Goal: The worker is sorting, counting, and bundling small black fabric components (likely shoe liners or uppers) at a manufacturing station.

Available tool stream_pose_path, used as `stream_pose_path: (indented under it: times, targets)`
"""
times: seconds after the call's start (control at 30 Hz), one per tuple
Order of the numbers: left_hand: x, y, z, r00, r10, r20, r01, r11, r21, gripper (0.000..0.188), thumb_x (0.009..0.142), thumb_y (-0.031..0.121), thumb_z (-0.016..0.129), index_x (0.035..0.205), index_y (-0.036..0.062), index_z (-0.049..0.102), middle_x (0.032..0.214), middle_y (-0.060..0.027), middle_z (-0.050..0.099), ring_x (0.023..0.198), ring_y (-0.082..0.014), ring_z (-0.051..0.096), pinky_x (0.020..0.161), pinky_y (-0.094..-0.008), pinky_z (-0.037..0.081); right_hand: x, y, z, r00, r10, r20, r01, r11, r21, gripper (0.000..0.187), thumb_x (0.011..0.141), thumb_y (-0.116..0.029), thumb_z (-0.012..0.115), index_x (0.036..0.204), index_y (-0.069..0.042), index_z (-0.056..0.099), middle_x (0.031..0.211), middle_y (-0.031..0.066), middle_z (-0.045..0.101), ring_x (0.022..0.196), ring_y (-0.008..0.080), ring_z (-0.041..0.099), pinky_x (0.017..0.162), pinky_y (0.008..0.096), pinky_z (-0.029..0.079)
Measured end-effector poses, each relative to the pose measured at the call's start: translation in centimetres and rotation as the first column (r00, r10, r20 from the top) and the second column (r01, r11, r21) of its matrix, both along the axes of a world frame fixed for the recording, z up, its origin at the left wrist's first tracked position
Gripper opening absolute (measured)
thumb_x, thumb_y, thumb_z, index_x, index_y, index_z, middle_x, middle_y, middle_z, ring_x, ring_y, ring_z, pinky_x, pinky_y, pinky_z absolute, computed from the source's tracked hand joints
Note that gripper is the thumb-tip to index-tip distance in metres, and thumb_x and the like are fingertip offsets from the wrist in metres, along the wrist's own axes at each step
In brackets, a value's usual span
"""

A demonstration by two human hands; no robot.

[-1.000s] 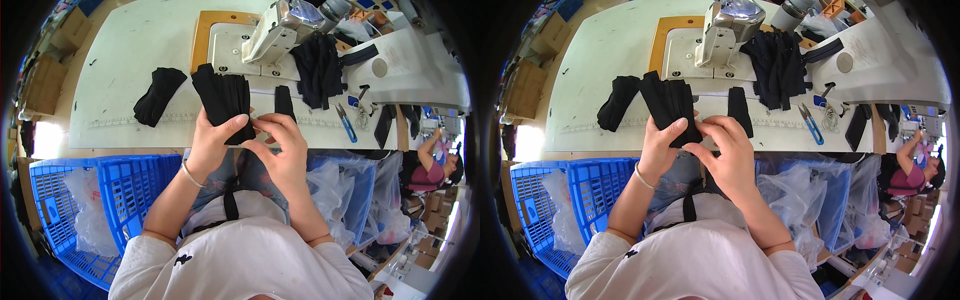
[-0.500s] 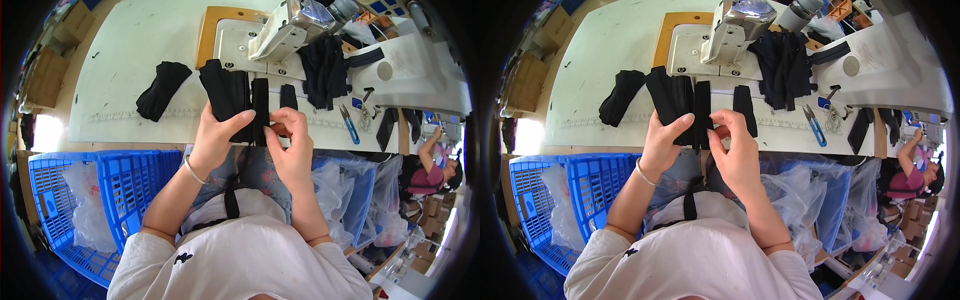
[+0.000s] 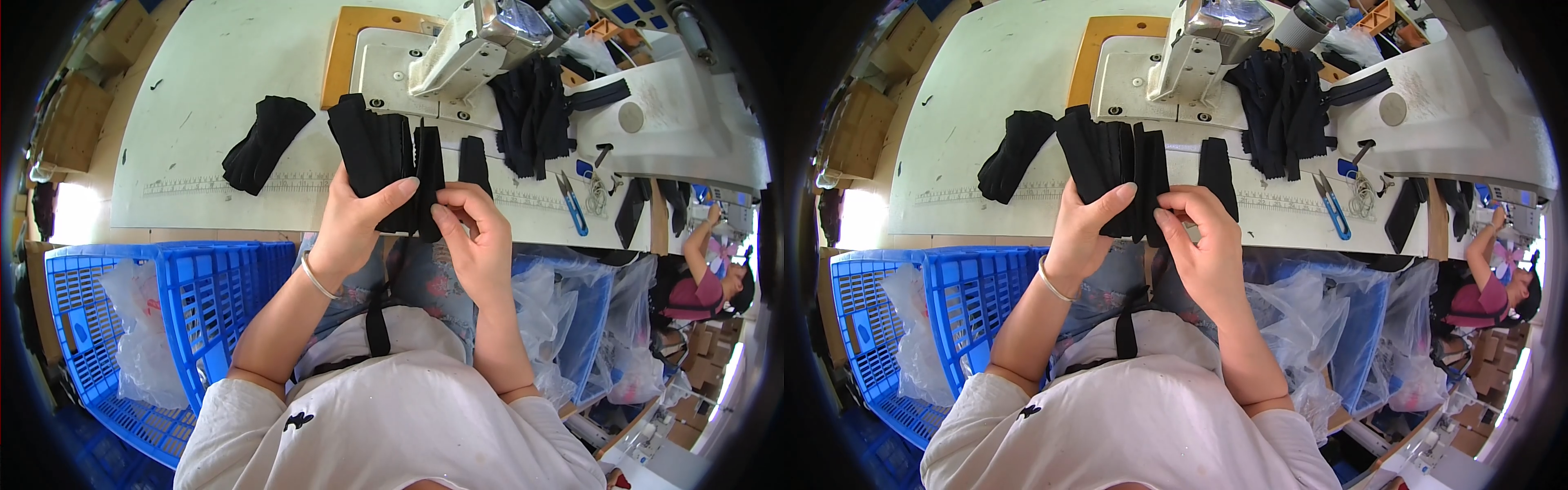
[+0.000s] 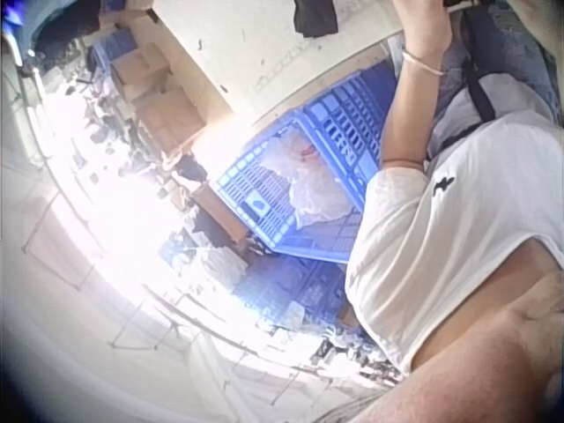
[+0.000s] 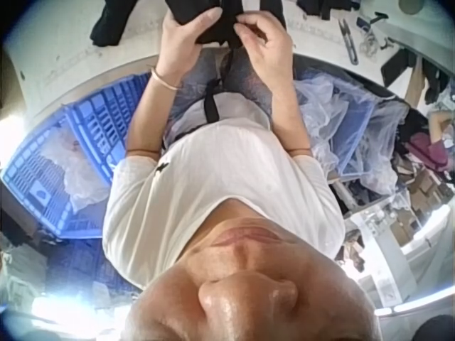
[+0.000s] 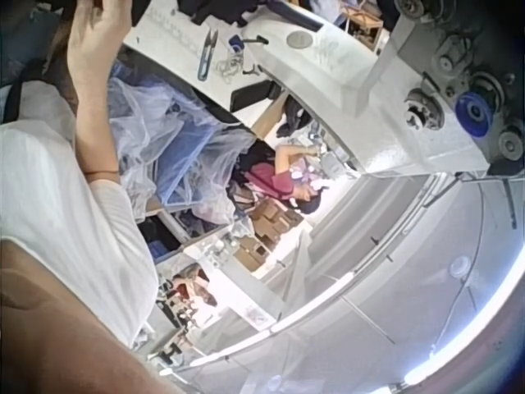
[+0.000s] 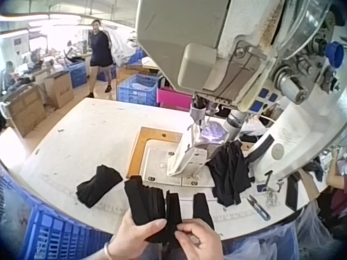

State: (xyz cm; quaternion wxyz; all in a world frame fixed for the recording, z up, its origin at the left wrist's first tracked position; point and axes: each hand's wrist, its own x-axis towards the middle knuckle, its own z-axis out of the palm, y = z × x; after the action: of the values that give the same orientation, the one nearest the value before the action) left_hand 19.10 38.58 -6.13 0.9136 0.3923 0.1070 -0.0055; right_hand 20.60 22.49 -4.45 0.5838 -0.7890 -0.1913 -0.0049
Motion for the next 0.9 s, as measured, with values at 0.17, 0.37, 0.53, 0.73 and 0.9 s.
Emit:
stream_pose_path:
  times: [0.17, 0.37, 0.53, 0.73, 0.9]
  targets:
    - [0.0, 0.1, -0.1, 1.000, 0.004, -0.003, -0.004, 1.000, -0.030, 0.039, 0.082, 0.001, 0.073, 0.116, 0.0012, 0.053, 0.105, -0.0075, 0.064, 0.092, -0.0150, 0.065, 0.081, -0.0310, 0.056, -0.2, 0.7, 0.1, 0.984, -0.101, -0.149, 0.123, 0.981, 0.147, 0.010, 0.087, -0.001, 0.064, 0.097, -0.001, 0.063, 0.094, 0.0079, 0.065, 0.077, 0.0166, 0.061, 0.073, 0.0277, 0.049]
    - [-0.3, -0.3, -0.7, 0.999, 0.025, 0.047, -0.029, 0.996, 0.087, 0.042, 0.082, 0.002, 0.074, 0.117, 0.0009, 0.052, 0.106, -0.0070, 0.064, 0.094, -0.0138, 0.063, 0.083, -0.0290, 0.053, -0.1, 0.6, -0.4, 0.999, -0.042, -0.028, 0.043, 0.998, 0.045, 0.013, 0.084, -0.004, 0.069, 0.095, -0.001, 0.062, 0.090, 0.0058, 0.063, 0.076, 0.0138, 0.059, 0.072, 0.0270, 0.048]
    - [-0.1, -0.2, -0.6, 0.998, 0.024, 0.057, -0.030, 0.994, 0.105, 0.045, 0.081, 0.004, 0.076, 0.119, 0.0005, 0.051, 0.108, -0.0075, 0.063, 0.097, -0.0141, 0.063, 0.086, -0.0290, 0.052, 0.0, 0.7, -0.4, 0.981, -0.090, -0.174, 0.119, 0.979, 0.165, 0.013, 0.084, -0.003, 0.068, 0.096, -0.001, 0.062, 0.090, 0.0058, 0.062, 0.074, 0.0119, 0.054, 0.070, 0.0248, 0.046]
    - [-0.2, -0.2, -0.6, 0.998, 0.025, 0.057, -0.029, 0.997, 0.077, 0.049, 0.081, 0.004, 0.076, 0.121, -0.0002, 0.049, 0.111, -0.0088, 0.063, 0.099, -0.0157, 0.063, 0.089, -0.0307, 0.053, -0.1, 0.6, -0.1, 0.999, -0.040, -0.024, 0.041, 0.999, 0.024, 0.016, 0.083, -0.007, 0.071, 0.096, -0.002, 0.064, 0.095, 0.0089, 0.061, 0.084, 0.0176, 0.058, 0.077, 0.0282, 0.046]
    - [-0.2, -0.2, -0.8, 0.997, 0.036, 0.073, -0.043, 0.994, 0.099, 0.049, 0.081, 0.004, 0.076, 0.121, -0.0004, 0.049, 0.111, -0.0093, 0.063, 0.099, -0.0163, 0.063, 0.088, -0.0310, 0.053, -0.1, 0.6, 0.1, 0.999, 0.009, 0.033, -0.008, 1.000, -0.028, 0.020, 0.081, -0.010, 0.073, 0.097, -0.002, 0.063, 0.096, 0.0088, 0.060, 0.088, 0.0234, 0.060, 0.079, 0.0320, 0.046]
